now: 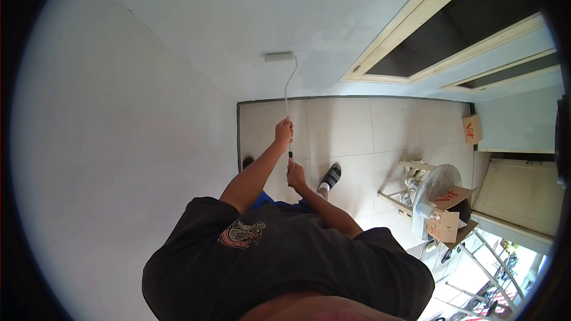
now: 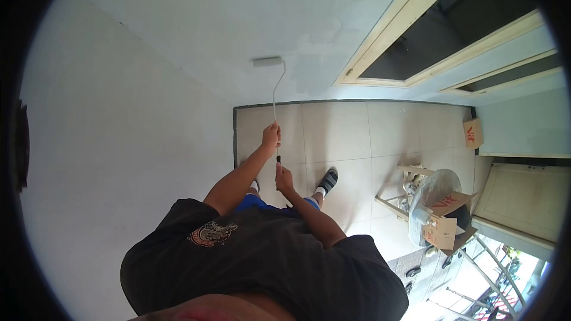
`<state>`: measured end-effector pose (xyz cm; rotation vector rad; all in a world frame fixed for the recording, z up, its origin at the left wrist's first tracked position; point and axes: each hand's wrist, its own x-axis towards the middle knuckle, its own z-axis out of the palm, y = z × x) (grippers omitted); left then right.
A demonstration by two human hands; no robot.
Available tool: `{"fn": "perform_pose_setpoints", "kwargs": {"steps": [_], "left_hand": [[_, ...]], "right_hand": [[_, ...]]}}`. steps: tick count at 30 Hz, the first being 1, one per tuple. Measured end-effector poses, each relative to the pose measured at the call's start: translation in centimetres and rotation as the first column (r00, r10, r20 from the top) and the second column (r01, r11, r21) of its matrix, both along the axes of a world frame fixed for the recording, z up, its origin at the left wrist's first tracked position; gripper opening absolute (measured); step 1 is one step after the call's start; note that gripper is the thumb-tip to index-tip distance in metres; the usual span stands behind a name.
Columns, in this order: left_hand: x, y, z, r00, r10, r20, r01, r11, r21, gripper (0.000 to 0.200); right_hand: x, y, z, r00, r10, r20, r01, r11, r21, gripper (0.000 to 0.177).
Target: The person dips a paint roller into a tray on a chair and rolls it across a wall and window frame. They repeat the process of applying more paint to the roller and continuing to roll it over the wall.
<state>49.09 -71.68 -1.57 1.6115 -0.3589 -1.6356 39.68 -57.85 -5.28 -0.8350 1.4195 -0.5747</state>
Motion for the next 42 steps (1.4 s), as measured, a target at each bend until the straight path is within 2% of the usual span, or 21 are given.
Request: {"fn": "perform_pose_setpoints", "kwargs": {"steps": [2,4,5,7,10,13,15,17,19,21,23,24,26,29,31,33,35,37,38,41,42], "left_hand": [[-2.6,-0.1,1.9,0.994,-0.085,-0.064,0.073,0.983,-0.167,0.040],[-5.8,-0.5,6.0,0.982,-0.139,-0.129,0.095,0.950,-0.298,0.041],[-6.9,-1.1,7.6,0.981,-0.142,-0.134,0.096,0.949,-0.301,0.041],[-8.4,-2.5,9.3,0.980,-0.107,-0.169,0.031,0.917,-0.399,0.042],[-8.0,-5.0,9.1,0.975,-0.015,-0.221,-0.064,0.937,-0.344,0.043],[-8.0,-5.4,5.8,0.992,-0.046,-0.120,0.001,0.936,-0.352,0.044],[-8.0,-4.8,2.6,0.991,-0.045,-0.127,0.009,0.962,-0.272,0.043],[-8.0,-3.5,0.1,0.999,-0.019,-0.048,0.017,0.999,-0.039,0.043],[-7.8,-3.3,-1.2,1.000,0.012,-0.016,-0.012,0.998,-0.056,0.043],[-8.7,-3.8,-1.3,0.999,0.043,0.019,-0.042,0.997,-0.060,0.043],[-8.7,-5.1,0.9,0.995,0.069,0.074,-0.036,0.927,-0.373,0.044],[-8.3,-5.8,2.8,0.994,0.067,0.081,-0.033,0.931,-0.363,0.044],[-8.0,-7.2,6.7,0.998,-0.004,-0.067,-0.024,0.915,-0.404,0.043],[-8.1,-5.6,5.8,0.999,-0.033,-0.007,0.029,0.940,-0.339,0.041],[-8.0,-4.2,2.3,0.999,-0.035,-0.029,0.025,0.960,-0.279,0.041],[-8.1,-3.8,1.6,1.000,0.021,0.020,-0.017,0.983,-0.185,0.043],[-8.3,-4.6,2.1,0.999,0.041,0.035,-0.033,0.979,-0.200,0.043],[-7.7,-5.9,5.3,1.000,0.009,0.012,-0.004,0.931,-0.365,0.044],[-7.5,-6.5,6.2,1.000,-0.026,-0.014,0.019,0.935,-0.354,0.044],[-7.7,-5.5,4.1,1.000,-0.020,-0.013,0.015,0.943,-0.333,0.043],[-7.8,-4.7,2.7,1.000,-0.005,0.011,0.008,0.965,-0.261,0.043]], "right_hand": [[-2.3,-0.2,0.2,0.999,-0.051,-0.004,0.050,0.990,-0.135,0.056],[-4.5,-0.8,3.5,0.995,-0.090,0.051,0.098,0.978,-0.182,0.056],[-5.6,-1.4,4.3,0.992,-0.098,0.079,0.113,0.968,-0.223,0.056],[-7.4,-3.5,6.6,0.995,-0.098,-0.022,0.087,0.951,-0.297,0.055],[-8.4,-6.3,6.6,0.999,-0.043,0.002,0.042,0.964,-0.263,0.056],[-8.1,-6.5,4.2,0.999,-0.033,0.001,0.033,0.974,-0.225,0.059],[-8.0,-5.1,2.3,0.998,-0.041,-0.041,0.036,0.994,-0.101,0.060],[-7.7,-3.3,1.2,0.999,-0.026,-0.044,0.024,0.998,-0.054,0.060],[-6.7,-2.7,0.9,0.995,-0.093,-0.035,0.096,0.991,0.092,0.059],[-7.0,-3.2,-0.2,0.995,-0.095,-0.027,0.096,0.994,0.058,0.059],[-7.1,-5.7,-0.7,0.992,-0.096,-0.085,0.079,0.980,-0.185,0.059],[-7.1,-7.5,0.8,0.997,-0.077,-0.022,0.069,0.968,-0.241,0.060],[-7.5,-8.3,2.7,0.998,-0.048,0.036,0.056,0.954,-0.295,0.060],[-7.6,-7.5,2.6,0.996,-0.035,0.086,0.051,0.980,-0.191,0.061],[-7.9,-4.9,1.5,1.000,-0.012,0.018,0.012,0.999,-0.046,0.062],[-7.1,-4.4,1.2,0.999,-0.033,0.028,0.034,0.999,-0.041,0.062],[-7.0,-5.0,1.1,0.997,-0.068,0.041,0.069,0.997,-0.020,0.062],[-6.7,-7.1,2.5,0.994,-0.030,0.109,0.047,0.986,-0.158,0.062],[-6.6,-7.8,2.8,0.989,-0.039,0.144,0.065,0.981,-0.183,0.062],[-7.1,-6.7,1.5,0.992,-0.022,0.123,0.037,0.992,-0.122,0.062],[-7.4,-5.5,0.9,0.996,-0.019,0.091,0.023,0.999,-0.039,0.062]]}}
